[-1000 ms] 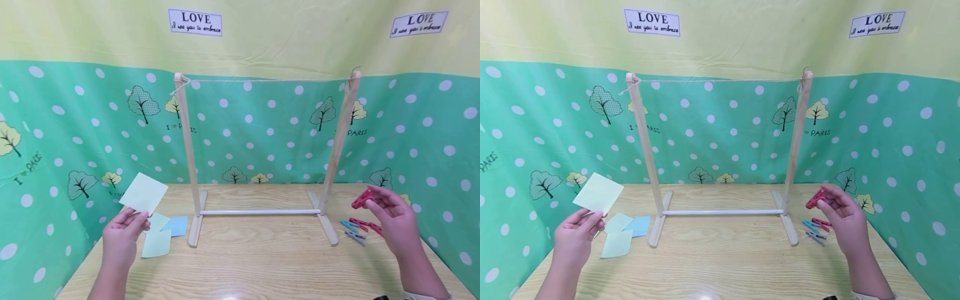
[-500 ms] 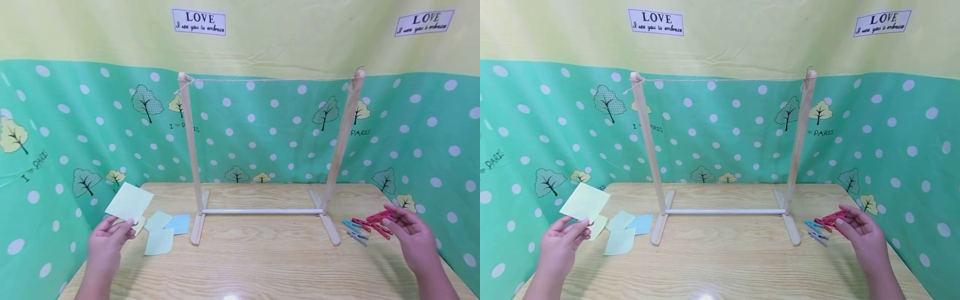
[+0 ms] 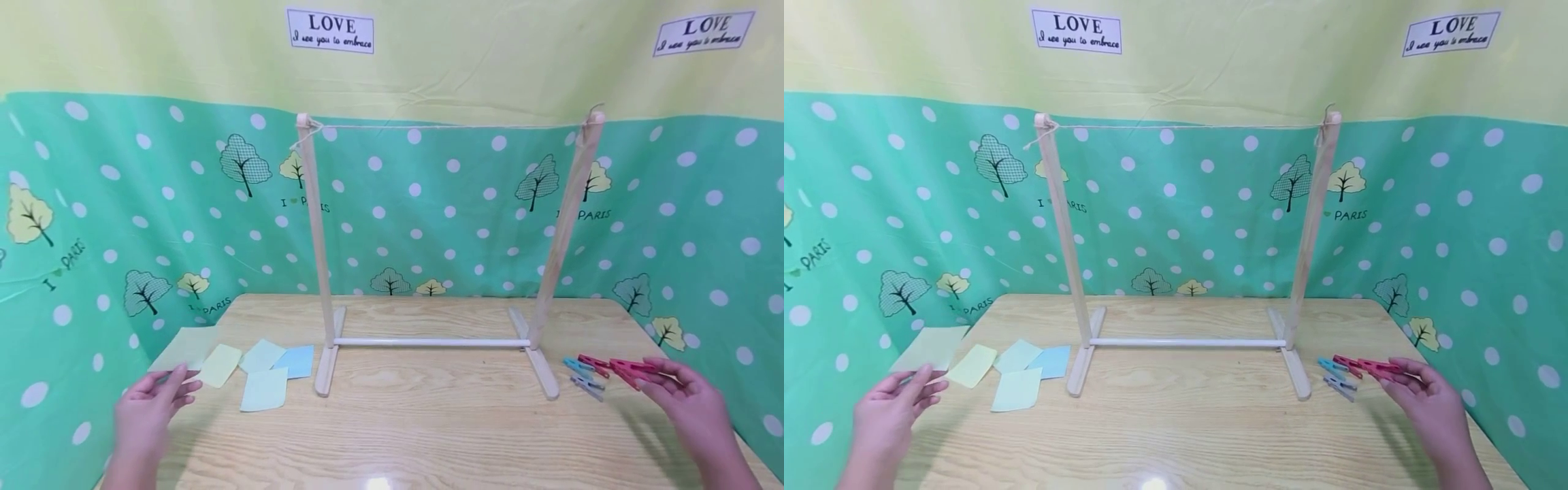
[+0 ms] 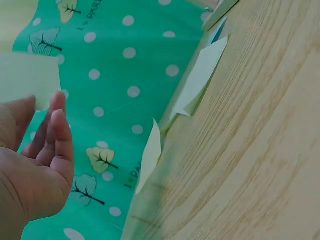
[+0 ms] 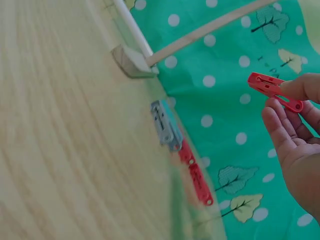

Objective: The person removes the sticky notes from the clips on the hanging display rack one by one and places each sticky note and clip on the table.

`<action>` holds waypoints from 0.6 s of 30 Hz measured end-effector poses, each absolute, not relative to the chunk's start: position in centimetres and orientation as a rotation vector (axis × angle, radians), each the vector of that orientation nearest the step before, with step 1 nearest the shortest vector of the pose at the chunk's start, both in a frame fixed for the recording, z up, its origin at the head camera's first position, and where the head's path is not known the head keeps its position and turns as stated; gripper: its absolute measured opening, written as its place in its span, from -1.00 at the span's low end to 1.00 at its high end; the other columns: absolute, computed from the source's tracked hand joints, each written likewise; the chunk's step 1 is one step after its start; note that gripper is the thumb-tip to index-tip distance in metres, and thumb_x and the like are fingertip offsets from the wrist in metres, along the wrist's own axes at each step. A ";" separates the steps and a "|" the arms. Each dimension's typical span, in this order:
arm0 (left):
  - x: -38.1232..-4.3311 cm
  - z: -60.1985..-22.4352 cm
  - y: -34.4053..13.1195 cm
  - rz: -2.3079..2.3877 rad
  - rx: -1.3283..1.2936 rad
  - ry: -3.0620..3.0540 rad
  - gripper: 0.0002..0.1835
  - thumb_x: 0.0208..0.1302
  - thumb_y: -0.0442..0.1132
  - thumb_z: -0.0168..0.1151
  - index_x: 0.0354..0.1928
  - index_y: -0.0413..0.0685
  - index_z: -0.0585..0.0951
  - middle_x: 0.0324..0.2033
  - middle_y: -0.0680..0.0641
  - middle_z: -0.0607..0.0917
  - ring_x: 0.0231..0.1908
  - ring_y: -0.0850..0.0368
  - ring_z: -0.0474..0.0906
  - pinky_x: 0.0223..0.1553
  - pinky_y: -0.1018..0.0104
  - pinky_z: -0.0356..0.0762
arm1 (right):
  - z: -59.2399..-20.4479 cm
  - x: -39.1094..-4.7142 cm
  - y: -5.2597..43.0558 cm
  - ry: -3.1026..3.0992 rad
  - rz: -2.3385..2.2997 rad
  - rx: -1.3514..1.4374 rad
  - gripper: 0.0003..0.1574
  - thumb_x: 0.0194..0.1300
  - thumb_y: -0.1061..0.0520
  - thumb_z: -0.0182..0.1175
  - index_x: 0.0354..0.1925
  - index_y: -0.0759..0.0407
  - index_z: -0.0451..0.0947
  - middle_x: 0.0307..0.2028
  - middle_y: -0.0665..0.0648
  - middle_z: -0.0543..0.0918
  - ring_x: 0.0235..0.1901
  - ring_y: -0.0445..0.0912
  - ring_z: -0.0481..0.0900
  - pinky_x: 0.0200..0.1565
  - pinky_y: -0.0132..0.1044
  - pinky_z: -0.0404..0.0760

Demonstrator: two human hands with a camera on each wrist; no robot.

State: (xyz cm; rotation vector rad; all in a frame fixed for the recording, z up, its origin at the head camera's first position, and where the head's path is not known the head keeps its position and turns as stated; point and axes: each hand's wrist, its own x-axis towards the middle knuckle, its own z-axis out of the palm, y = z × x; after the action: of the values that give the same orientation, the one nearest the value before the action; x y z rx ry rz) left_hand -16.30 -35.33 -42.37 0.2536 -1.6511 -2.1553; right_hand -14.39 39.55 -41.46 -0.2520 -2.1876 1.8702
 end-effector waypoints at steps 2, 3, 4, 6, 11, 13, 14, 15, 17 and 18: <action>-16.3 -42.7 -35.8 -2.185 0.233 -1.655 -0.93 0.29 -0.34 0.29 -0.25 -0.17 0.72 -0.35 0.02 0.78 -0.36 0.19 0.73 -0.33 0.37 0.68 | -41.9 -14.4 39.8 -2.275 1.777 -0.287 -0.59 0.25 0.15 0.36 0.05 -0.07 0.51 -0.24 -0.35 0.62 -0.26 -0.45 0.60 -0.31 -0.57 0.62; -16.3 -42.9 -36.0 -2.192 0.243 -1.669 -0.93 0.29 -0.34 0.30 -0.27 -0.17 0.72 -0.36 0.03 0.78 -0.35 0.20 0.73 -0.31 0.36 0.68 | -42.1 -14.4 40.0 -2.323 1.719 -0.302 -0.59 0.27 0.13 0.35 0.06 -0.05 0.49 -0.25 -0.37 0.61 -0.27 -0.46 0.58 -0.30 -0.57 0.61; -16.3 -43.0 -36.2 -2.191 0.262 -1.698 -0.93 0.28 -0.32 0.31 -0.29 -0.17 0.72 -0.37 0.04 0.78 -0.35 0.21 0.73 -0.31 0.37 0.68 | -42.3 -14.4 40.1 -2.365 1.664 -0.318 -0.59 0.28 0.10 0.34 0.07 -0.05 0.47 -0.25 -0.40 0.59 -0.27 -0.47 0.57 -0.30 -0.58 0.61; -16.4 -43.4 -36.6 -2.170 0.336 -1.774 -0.93 0.26 -0.27 0.34 -0.33 -0.12 0.73 -0.40 0.06 0.77 -0.36 0.23 0.72 -0.29 0.40 0.68 | -42.8 -14.4 40.4 -2.403 1.624 -0.329 -0.60 0.28 0.10 0.33 0.06 -0.02 0.46 -0.26 -0.39 0.58 -0.27 -0.46 0.56 -0.29 -0.56 0.62; -16.5 -44.1 -37.6 -2.056 0.539 -2.049 -0.92 0.19 -0.09 0.42 -0.34 0.11 0.74 -0.44 0.14 0.75 -0.36 0.28 0.69 -0.28 0.55 0.62 | -43.9 -14.8 41.2 -2.440 1.639 -0.380 -0.56 0.30 0.15 0.31 0.08 0.20 0.41 -0.30 -0.35 0.58 -0.30 -0.43 0.56 -0.28 -0.49 0.64; -16.5 -44.3 -37.8 -2.002 0.560 -2.165 -0.91 0.17 -0.05 0.43 -0.33 0.19 0.72 -0.44 0.16 0.74 -0.35 0.28 0.69 -0.28 0.60 0.59 | -44.1 -15.0 41.4 -2.482 1.597 -0.439 -0.47 0.32 0.12 0.29 0.13 0.31 0.35 -0.31 -0.35 0.56 -0.32 -0.45 0.54 -0.28 -0.48 0.64; -16.6 -44.4 -37.9 -1.992 0.557 -2.200 -0.91 0.17 -0.07 0.44 -0.31 0.22 0.69 -0.43 0.16 0.74 -0.35 0.27 0.69 -0.28 0.59 0.59 | -44.3 -15.2 41.5 -2.510 1.558 -0.474 -0.42 0.33 0.10 0.29 0.16 0.34 0.32 -0.31 -0.35 0.55 -0.33 -0.46 0.53 -0.29 -0.48 0.64; -16.6 -44.5 -37.9 -1.992 0.540 -2.221 -0.88 0.16 -0.11 0.45 -0.29 0.21 0.67 -0.43 0.16 0.75 -0.35 0.26 0.70 -0.27 0.56 0.60 | -44.5 -15.3 41.7 -2.525 1.541 -0.509 -0.38 0.32 0.09 0.29 0.18 0.36 0.30 -0.31 -0.35 0.54 -0.34 -0.46 0.52 -0.30 -0.48 0.64; -16.6 -44.7 -38.0 -1.993 0.509 -2.260 -0.83 0.16 -0.19 0.45 -0.25 0.14 0.63 -0.43 0.15 0.75 -0.36 0.23 0.70 -0.26 0.50 0.63 | -44.8 -15.6 41.9 -2.547 1.513 -0.557 -0.33 0.31 0.06 0.30 0.21 0.37 0.29 -0.32 -0.35 0.53 -0.35 -0.47 0.51 -0.33 -0.49 0.63; -16.6 -44.8 -38.1 -1.994 0.494 -2.279 -0.80 0.17 -0.22 0.44 -0.23 0.10 0.60 -0.43 0.15 0.75 -0.37 0.23 0.71 -0.25 0.45 0.65 | -45.0 -15.7 42.0 -2.552 1.507 -0.560 -0.32 0.30 0.06 0.31 0.21 0.38 0.30 -0.32 -0.36 0.54 -0.36 -0.48 0.51 -0.33 -0.51 0.61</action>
State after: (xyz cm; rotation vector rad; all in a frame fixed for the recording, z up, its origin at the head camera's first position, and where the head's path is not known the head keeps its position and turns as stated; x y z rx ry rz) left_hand -16.58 -38.08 -44.78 0.4935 -2.2788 -1.9938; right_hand -15.68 42.01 -44.99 -0.5600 -2.5520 1.5072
